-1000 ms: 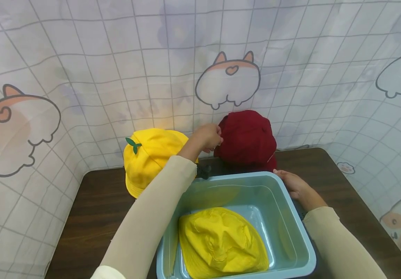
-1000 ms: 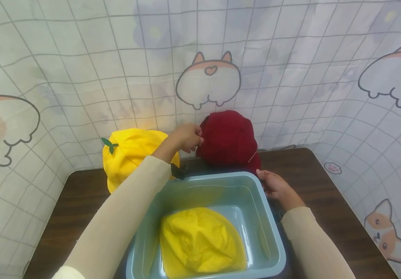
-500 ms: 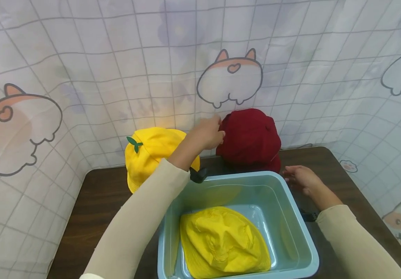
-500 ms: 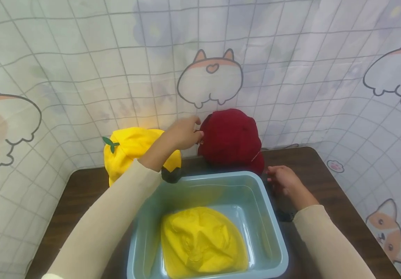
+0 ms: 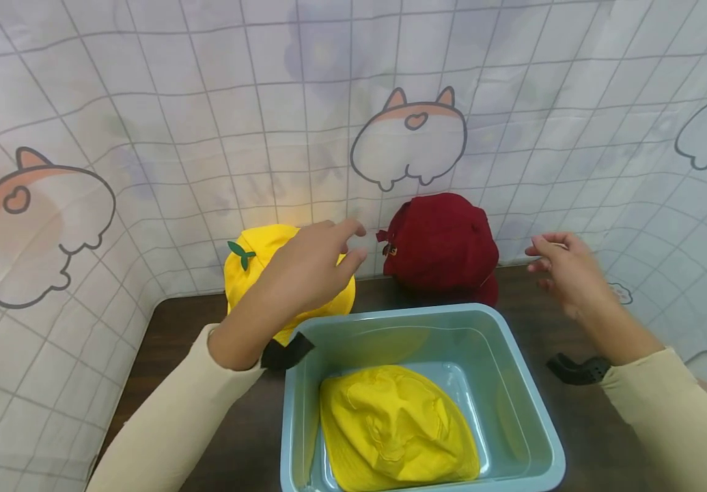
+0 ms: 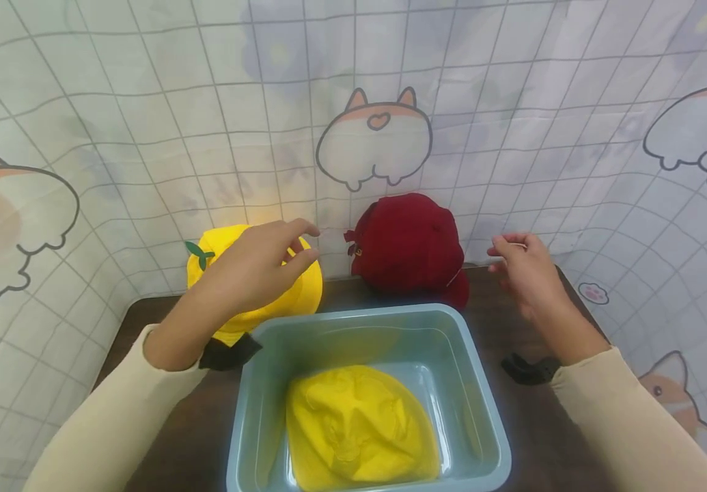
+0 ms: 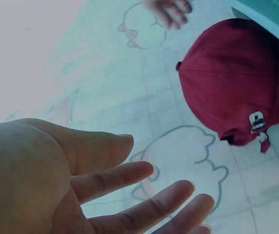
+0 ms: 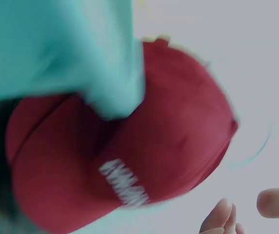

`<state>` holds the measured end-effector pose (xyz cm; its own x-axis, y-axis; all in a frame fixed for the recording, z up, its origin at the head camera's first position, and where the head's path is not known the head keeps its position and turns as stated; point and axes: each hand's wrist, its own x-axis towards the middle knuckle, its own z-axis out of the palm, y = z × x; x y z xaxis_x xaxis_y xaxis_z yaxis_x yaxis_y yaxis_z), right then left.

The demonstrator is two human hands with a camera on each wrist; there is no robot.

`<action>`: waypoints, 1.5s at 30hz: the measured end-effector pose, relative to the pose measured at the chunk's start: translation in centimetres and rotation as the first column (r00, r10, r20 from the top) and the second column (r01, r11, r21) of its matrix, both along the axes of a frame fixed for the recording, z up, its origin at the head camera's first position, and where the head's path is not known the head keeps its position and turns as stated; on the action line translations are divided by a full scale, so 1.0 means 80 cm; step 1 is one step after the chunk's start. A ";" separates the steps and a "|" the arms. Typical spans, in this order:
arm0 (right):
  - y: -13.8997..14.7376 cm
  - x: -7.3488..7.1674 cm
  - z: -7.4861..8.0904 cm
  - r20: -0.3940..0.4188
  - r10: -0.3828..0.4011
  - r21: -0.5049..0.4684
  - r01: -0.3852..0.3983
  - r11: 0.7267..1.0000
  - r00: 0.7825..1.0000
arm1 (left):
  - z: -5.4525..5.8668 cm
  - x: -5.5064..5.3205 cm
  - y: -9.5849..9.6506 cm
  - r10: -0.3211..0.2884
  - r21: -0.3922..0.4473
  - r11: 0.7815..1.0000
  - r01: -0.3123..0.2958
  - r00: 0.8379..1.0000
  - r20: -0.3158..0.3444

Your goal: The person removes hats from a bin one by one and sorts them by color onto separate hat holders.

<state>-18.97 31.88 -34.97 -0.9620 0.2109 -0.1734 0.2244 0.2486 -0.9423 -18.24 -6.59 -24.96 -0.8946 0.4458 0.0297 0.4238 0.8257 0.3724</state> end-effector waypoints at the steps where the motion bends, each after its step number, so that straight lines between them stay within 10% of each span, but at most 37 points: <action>1: -0.006 0.003 0.010 -0.025 0.021 0.014 -0.021 1.000 0.999 | -0.001 0.006 -0.008 -0.003 0.002 1.000 0.003 1.000 -0.006; 9: -0.063 0.028 0.069 -0.042 0.221 0.213 -0.207 0.955 0.974 | -0.020 0.046 -0.059 -0.008 -0.028 1.000 0.007 0.999 -0.034; 21: -0.149 0.077 0.080 -0.028 0.488 0.371 -0.444 0.815 0.872 | -0.070 0.081 -0.094 0.025 0.011 1.000 -0.024 0.996 -0.084; 33: -0.199 0.101 0.054 0.012 0.707 0.516 -0.610 0.601 0.707 | -0.115 0.105 -0.114 0.123 0.106 0.985 -0.133 0.987 0.099; 45: -0.226 0.099 0.029 0.168 0.806 0.584 -0.716 0.382 0.567 | -0.155 0.111 -0.116 0.075 0.198 0.973 -0.122 0.970 0.231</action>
